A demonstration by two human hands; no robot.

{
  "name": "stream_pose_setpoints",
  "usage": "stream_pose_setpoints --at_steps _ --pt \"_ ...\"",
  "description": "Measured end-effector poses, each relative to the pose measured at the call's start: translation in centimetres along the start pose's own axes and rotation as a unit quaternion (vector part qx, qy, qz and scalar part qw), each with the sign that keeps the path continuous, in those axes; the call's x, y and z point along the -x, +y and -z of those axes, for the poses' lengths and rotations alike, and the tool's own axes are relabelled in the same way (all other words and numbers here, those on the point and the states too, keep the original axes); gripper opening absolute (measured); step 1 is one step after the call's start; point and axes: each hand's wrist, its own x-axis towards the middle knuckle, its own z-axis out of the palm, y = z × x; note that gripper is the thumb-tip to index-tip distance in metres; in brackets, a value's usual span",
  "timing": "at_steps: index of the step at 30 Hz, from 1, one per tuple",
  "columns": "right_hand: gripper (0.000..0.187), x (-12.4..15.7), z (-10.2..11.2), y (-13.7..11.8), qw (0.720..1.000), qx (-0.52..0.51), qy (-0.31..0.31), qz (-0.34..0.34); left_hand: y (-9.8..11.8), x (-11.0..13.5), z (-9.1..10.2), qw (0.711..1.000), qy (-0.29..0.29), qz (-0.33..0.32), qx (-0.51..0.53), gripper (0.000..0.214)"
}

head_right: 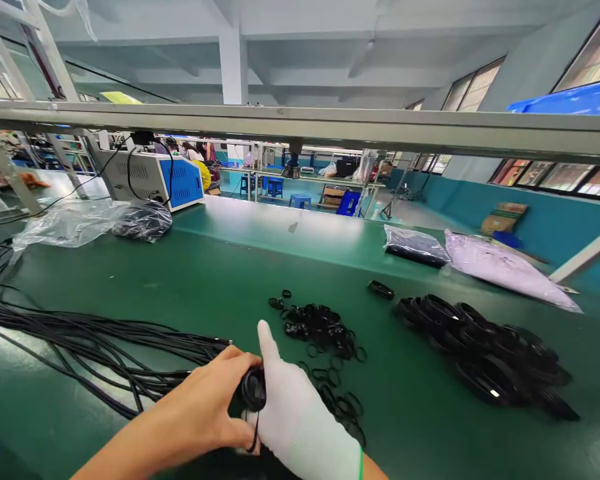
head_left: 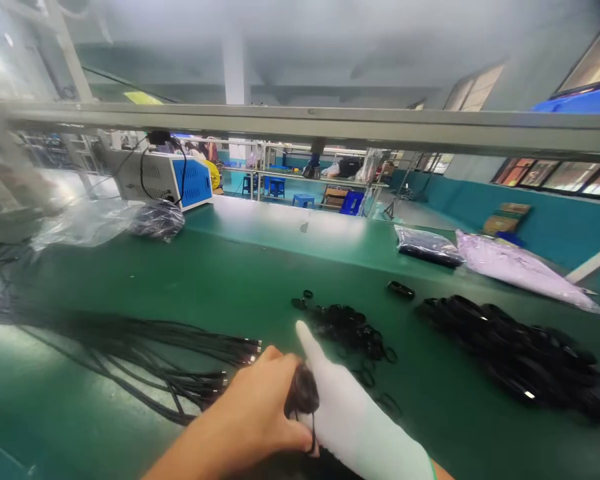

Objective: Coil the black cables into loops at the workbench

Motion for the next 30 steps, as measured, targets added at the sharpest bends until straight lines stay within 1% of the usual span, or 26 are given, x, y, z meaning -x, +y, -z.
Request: stream_pose_setpoints --at_steps 1,2,3,4,5,6,7,8,9,10,11,12,13,14,15,16,17,20,21,22,24,26,27,29,30 --pt "0.106 0.2 0.1 0.3 1.000 -0.006 -0.001 0.014 -0.2 -0.5 0.3 0.999 -0.051 -0.004 0.007 0.040" --pt "0.097 0.4 0.2 0.6 0.999 -0.021 -0.002 0.026 -0.5 -1.0 0.6 0.995 -0.100 -0.008 0.025 0.033" --pt "0.082 0.8 0.4 0.7 0.999 -0.033 0.003 0.037 -0.8 -1.4 0.7 0.989 -0.137 -0.009 0.051 0.026" --pt "0.061 1.1 0.6 0.7 0.998 -0.034 0.026 0.047 -0.9 -1.7 0.7 0.985 -0.152 -0.011 0.080 0.020" --pt "0.040 1.6 0.9 0.7 0.996 -0.025 0.058 0.062 -1.0 -1.9 0.4 0.984 -0.143 -0.017 0.104 0.019" --pt "0.025 2.0 1.3 0.6 0.994 -0.024 0.081 0.074 -1.0 -1.9 -0.1 0.986 -0.116 -0.026 0.117 0.022" --pt "0.021 2.6 1.6 0.5 0.993 -0.051 0.076 0.080 -0.9 -1.9 -0.8 0.988 -0.089 -0.036 0.120 0.025" --pt "0.026 3.1 2.0 0.4 0.989 -0.114 0.046 0.080 -0.6 -1.8 -1.6 0.990 -0.072 -0.046 0.115 0.024" --pt "0.035 3.7 2.4 0.3 0.976 -0.204 -0.006 0.081 -0.3 -1.6 -2.3 0.991 -0.063 -0.056 0.101 0.023" --pt "0.042 4.2 2.7 0.3 0.947 -0.305 -0.064 0.081 0.2 -1.3 -3.0 0.993 -0.063 -0.061 0.082 0.021" --pt "0.047 4.6 2.9 0.4 0.906 -0.401 -0.111 0.083 0.7 -1.0 -3.4 0.994 -0.069 -0.050 0.072 0.019" --pt "0.050 4.9 3.1 0.6 0.864 -0.477 -0.132 0.092 1.4 -0.7 -3.6 0.994 -0.071 -0.028 0.079 0.018" --pt "0.050 5.1 3.1 0.8 0.831 -0.527 -0.137 0.114 2.1 -0.3 -3.6 0.992 -0.067 -0.001 0.106 0.018" --pt "0.050 5.1 3.1 1.2 0.806 -0.558 -0.139 0.139 2.8 0.0 -3.4 0.987 -0.056 0.025 0.152 0.017" --pt "0.051 5.0 3.0 1.5 0.789 -0.576 -0.144 0.160 3.6 0.3 -3.2 0.976 -0.039 0.043 0.211 0.017" --pt "0.051 4.7 2.8 1.9 0.778 -0.585 -0.150 0.177 4.3 0.6 -2.9 0.961 -0.017 0.045 0.272 0.017" --pt "0.053 4.5 2.6 2.3 0.770 -0.587 -0.160 0.191 4.9 0.8 -2.7 0.945 0.004 0.032 0.326 0.020" --pt "0.054 3.9 2.4 3.3 0.761 -0.584 -0.184 0.216 6.1 0.7 -2.8 0.904 0.033 -0.016 0.425 0.028" --pt "0.055 3.9 2.5 3.5 0.763 -0.580 -0.187 0.217 6.2 0.6 -2.9 0.898 0.044 -0.024 0.436 0.030" --pt "0.057 4.0 2.7 3.6 0.770 -0.572 -0.188 0.213 6.3 0.5 -3.1 0.899 0.063 -0.029 0.432 0.032" --pt "0.064 4.5 3.3 3.6 0.791 -0.556 -0.177 0.183 6.2 0.3 -3.5 0.921 0.117 -0.049 0.369 0.032" --pt "0.067 4.9 3.7 3.4 0.812 -0.542 -0.169 0.136 6.0 0.2 -3.8 0.952 0.153 -0.098 0.246 0.034" --pt "0.063 5.0 3.8 3.4 0.820 -0.533 -0.171 0.118 6.0 0.1 -4.0 0.962 0.157 -0.131 0.180 0.036" --pt "0.052 4.9 3.6 3.7 0.821 -0.531 -0.183 0.098 5.8 -0.4 -4.3 0.967 0.160 -0.185 0.075 0.042" --pt "0.050 4.7 3.3 4.0 0.812 -0.542 -0.191 0.100 5.6 -0.7 -4.5 0.965 0.169 -0.193 0.047 0.042"
